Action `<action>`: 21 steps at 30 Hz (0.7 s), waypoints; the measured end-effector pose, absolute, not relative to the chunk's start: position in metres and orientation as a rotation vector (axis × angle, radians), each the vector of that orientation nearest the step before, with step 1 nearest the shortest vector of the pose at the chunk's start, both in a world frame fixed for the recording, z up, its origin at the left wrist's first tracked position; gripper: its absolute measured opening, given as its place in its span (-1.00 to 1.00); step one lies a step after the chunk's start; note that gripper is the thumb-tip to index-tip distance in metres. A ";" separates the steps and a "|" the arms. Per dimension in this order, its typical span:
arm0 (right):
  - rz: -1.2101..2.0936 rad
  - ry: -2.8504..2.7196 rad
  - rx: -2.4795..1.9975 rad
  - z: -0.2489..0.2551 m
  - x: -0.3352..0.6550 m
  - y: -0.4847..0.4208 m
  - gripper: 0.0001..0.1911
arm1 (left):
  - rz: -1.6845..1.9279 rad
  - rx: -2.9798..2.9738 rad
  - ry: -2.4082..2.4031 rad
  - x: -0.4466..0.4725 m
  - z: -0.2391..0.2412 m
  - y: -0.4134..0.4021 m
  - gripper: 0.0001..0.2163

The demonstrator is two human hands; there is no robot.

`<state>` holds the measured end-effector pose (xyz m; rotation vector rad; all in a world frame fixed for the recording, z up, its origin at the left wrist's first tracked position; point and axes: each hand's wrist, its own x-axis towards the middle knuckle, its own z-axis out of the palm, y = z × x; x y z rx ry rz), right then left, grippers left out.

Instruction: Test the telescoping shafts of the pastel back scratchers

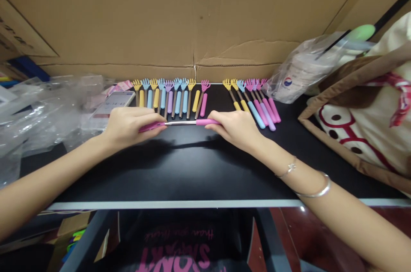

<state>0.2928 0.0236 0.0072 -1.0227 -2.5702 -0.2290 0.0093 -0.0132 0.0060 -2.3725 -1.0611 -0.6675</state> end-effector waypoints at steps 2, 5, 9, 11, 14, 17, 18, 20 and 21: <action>-0.202 -2.575 -1.055 0.007 0.292 0.023 -0.66 | -0.655 -2.381 -1.075 0.009 0.007 -0.013 -0.72; -0.170 -2.576 -1.104 0.007 0.291 0.022 -0.66 | -0.617 -2.371 -1.100 0.008 0.009 -0.013 -0.71; -0.103 -2.598 -1.133 0.008 0.290 0.022 -0.66 | -0.597 -2.359 -1.081 0.009 0.010 -0.013 -0.70; -0.058 -2.603 -1.138 0.009 0.290 0.021 -0.65 | -0.614 -2.356 -1.067 0.009 0.009 -0.013 -0.71; -0.024 -2.590 -1.146 0.011 0.290 0.021 -0.65 | -0.668 -2.345 -1.056 0.010 0.007 -0.013 -0.73; -0.038 -2.564 -1.166 0.011 0.289 0.020 -0.67 | -0.689 -2.334 -1.058 0.010 0.006 -0.013 -0.74; -0.046 -2.553 -1.170 0.011 0.289 0.020 -0.68 | -0.683 -2.331 -1.073 0.010 0.006 -0.013 -0.74; -0.059 -2.529 -1.167 0.010 0.288 0.019 -0.69 | -0.663 -2.328 -1.112 0.010 0.008 -0.013 -0.75; -0.064 -2.517 -1.158 0.010 0.288 0.018 -0.69 | -0.649 -2.328 -1.128 0.009 0.009 -0.013 -0.75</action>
